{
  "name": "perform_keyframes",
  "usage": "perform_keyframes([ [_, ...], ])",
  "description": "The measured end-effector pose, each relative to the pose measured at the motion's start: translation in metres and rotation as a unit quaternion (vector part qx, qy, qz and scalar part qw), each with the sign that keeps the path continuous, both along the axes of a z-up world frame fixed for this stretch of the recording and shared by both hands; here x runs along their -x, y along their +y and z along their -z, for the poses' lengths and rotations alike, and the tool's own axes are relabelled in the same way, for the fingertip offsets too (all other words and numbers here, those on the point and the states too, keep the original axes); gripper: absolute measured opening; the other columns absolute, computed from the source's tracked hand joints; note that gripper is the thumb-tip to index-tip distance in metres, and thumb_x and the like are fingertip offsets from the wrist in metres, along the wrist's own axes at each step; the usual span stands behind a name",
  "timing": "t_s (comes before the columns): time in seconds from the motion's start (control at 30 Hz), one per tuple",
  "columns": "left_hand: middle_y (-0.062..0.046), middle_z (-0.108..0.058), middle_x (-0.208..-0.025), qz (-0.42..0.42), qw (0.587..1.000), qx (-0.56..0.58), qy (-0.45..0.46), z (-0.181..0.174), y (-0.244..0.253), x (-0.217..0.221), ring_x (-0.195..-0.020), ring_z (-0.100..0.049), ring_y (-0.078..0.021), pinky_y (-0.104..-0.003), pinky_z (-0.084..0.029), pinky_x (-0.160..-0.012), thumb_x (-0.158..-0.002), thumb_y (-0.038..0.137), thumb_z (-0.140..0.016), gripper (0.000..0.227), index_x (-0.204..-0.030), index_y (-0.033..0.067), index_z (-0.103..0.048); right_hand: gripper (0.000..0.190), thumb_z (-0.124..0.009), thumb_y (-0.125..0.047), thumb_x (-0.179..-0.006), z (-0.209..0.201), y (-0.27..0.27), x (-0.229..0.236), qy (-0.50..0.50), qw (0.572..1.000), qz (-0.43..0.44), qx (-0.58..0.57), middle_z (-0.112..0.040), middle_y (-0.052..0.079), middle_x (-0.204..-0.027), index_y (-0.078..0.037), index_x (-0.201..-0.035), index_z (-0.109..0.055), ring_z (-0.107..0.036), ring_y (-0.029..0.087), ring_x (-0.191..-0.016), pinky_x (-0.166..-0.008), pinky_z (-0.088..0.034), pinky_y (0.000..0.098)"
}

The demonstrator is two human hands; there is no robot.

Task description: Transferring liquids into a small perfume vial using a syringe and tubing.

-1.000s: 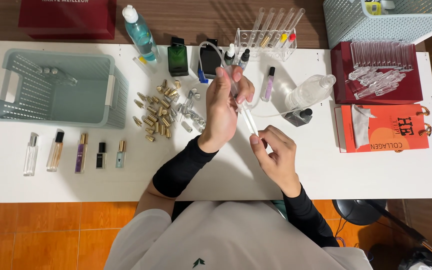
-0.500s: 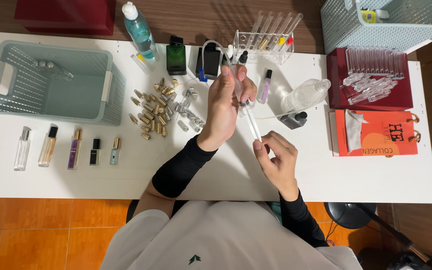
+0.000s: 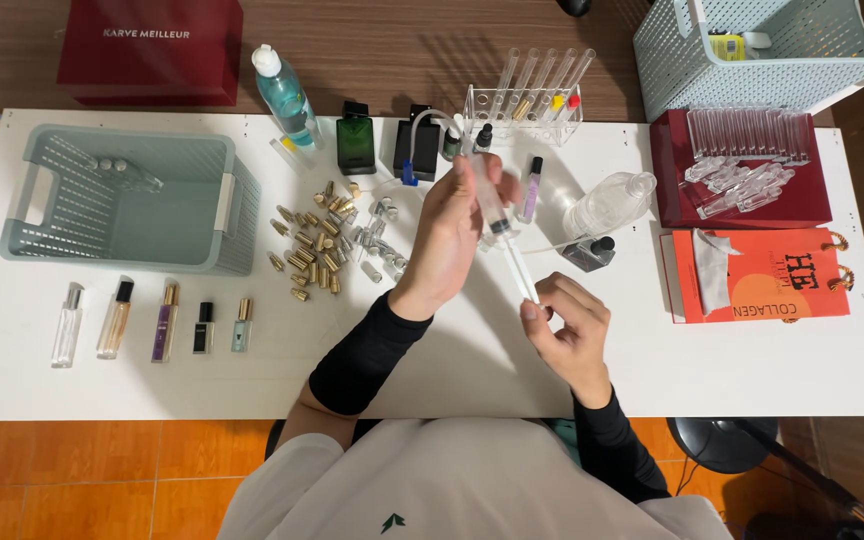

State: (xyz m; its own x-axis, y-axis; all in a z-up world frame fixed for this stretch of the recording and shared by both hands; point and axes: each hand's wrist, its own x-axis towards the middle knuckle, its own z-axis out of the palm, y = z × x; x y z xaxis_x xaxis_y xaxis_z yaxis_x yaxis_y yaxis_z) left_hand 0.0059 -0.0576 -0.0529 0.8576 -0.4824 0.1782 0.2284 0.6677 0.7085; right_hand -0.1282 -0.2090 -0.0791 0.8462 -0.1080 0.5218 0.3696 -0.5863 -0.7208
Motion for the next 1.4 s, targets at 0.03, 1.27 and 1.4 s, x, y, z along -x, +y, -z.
perform_keyframes([
  [0.03, -0.001, -0.057, -0.096, 0.012, 1.0, -0.011, 0.004, 0.0, 0.001, -0.002, -0.092, -0.052, -0.0108, -0.03, -0.04, -0.087, -0.111, 0.048, -0.04, 0.044, -0.115, 0.0072, -0.055, 0.017, -0.07, -0.005, -0.089, -0.002, -0.002, 0.0, -0.014, 1.0, -0.011, -0.005, -0.054, 0.006, -0.072, 0.002, -0.077, -0.06, -0.051, 0.017, -0.063, -0.059, -0.04, 0.0286],
  [1.27, -0.005, -0.071, -0.119, -0.202, 0.798, -0.274, -0.498, -0.06, 0.036, 0.017, -0.1, -0.063, -0.0197, -0.03, -0.045, -0.099, -0.109, 0.021, -0.062, 0.03, -0.135, 0.0057, -0.064, 0.017, -0.046, -0.033, -0.116, -0.095, -0.043, -0.056, -0.159, 0.833, -0.277, -0.452, -0.051, 0.001, -0.076, -0.022, -0.122, -0.057, -0.061, 0.013, -0.063, -0.07, -0.054, 0.0389],
  [1.4, -0.002, -0.069, -0.095, -0.182, 0.777, -0.34, -0.497, -0.04, 0.029, 0.011, -0.09, -0.062, -0.0179, -0.033, -0.044, -0.095, -0.102, 0.023, -0.072, 0.021, -0.116, 0.0067, -0.071, 0.01, -0.049, -0.031, -0.116, -0.06, -0.038, -0.066, -0.067, 0.795, -0.296, -0.526, -0.041, -0.001, -0.073, -0.021, -0.117, -0.053, -0.041, 0.012, -0.061, -0.065, -0.042, 0.0319],
])
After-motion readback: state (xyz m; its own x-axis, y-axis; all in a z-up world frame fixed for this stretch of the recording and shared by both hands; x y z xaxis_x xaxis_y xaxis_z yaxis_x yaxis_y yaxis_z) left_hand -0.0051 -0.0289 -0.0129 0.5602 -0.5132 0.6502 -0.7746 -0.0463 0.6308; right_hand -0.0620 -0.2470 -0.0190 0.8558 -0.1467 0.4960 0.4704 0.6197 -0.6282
